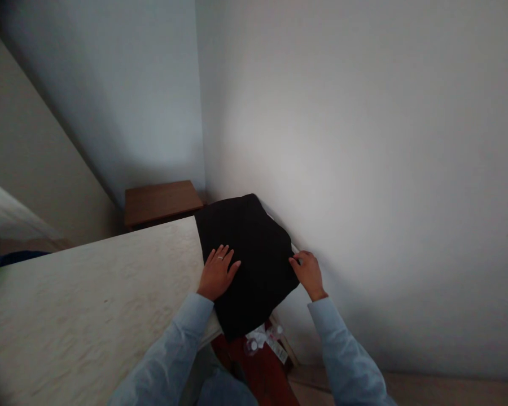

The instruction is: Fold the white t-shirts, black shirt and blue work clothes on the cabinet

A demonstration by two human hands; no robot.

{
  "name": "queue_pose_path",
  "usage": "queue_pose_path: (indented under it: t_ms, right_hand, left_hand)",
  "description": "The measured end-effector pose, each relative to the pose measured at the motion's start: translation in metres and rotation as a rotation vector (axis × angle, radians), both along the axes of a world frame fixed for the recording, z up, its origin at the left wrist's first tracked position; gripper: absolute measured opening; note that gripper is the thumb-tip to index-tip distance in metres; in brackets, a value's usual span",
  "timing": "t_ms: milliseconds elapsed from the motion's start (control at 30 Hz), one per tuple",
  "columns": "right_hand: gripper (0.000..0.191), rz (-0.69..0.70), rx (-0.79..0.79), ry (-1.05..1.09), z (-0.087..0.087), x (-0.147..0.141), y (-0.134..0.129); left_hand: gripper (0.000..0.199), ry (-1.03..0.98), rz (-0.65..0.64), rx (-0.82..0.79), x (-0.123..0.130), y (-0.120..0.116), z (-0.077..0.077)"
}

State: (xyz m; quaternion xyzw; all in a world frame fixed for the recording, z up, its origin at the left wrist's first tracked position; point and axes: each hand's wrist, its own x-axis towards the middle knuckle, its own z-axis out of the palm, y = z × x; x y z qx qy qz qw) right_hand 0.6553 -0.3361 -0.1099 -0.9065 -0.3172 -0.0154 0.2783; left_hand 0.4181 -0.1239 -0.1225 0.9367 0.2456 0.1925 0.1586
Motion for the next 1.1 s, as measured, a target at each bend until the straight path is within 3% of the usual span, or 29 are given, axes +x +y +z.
queue_pose_path:
  t_ms: [233, 433, 633, 733, 900, 1100]
  right_hand:
    - [0.014, -0.016, -0.058, -0.003, 0.008, -0.007, 0.006]
    - [0.023, -0.173, -0.186, -0.202, 0.022, -0.014, -0.008]
    - [0.032, 0.182, -0.048, -0.166, 0.026, -0.031, 0.012]
    - [0.042, 0.258, -0.081, -0.169, 0.021, -0.042, 0.032]
    - [0.04, 0.111, -0.287, -0.135, 0.012, -0.047, 0.048]
    - [0.04, -0.004, -0.322, -0.143, 0.013, -0.038, 0.033]
  left_hand:
    - [0.053, 0.017, -0.032, -0.003, -0.003, 0.0, 0.005]
    - [0.053, 0.053, -0.047, 0.015, -0.005, -0.001, 0.007]
    - [0.051, 0.06, -0.076, -0.001, -0.005, -0.002, 0.01]
    - [0.049, 0.07, -0.08, 0.018, -0.006, -0.002, 0.01]
    - [0.047, 0.077, -0.078, 0.062, -0.008, -0.001, 0.006]
    - [0.048, 0.093, -0.077, 0.098, -0.009, -0.001, 0.007]
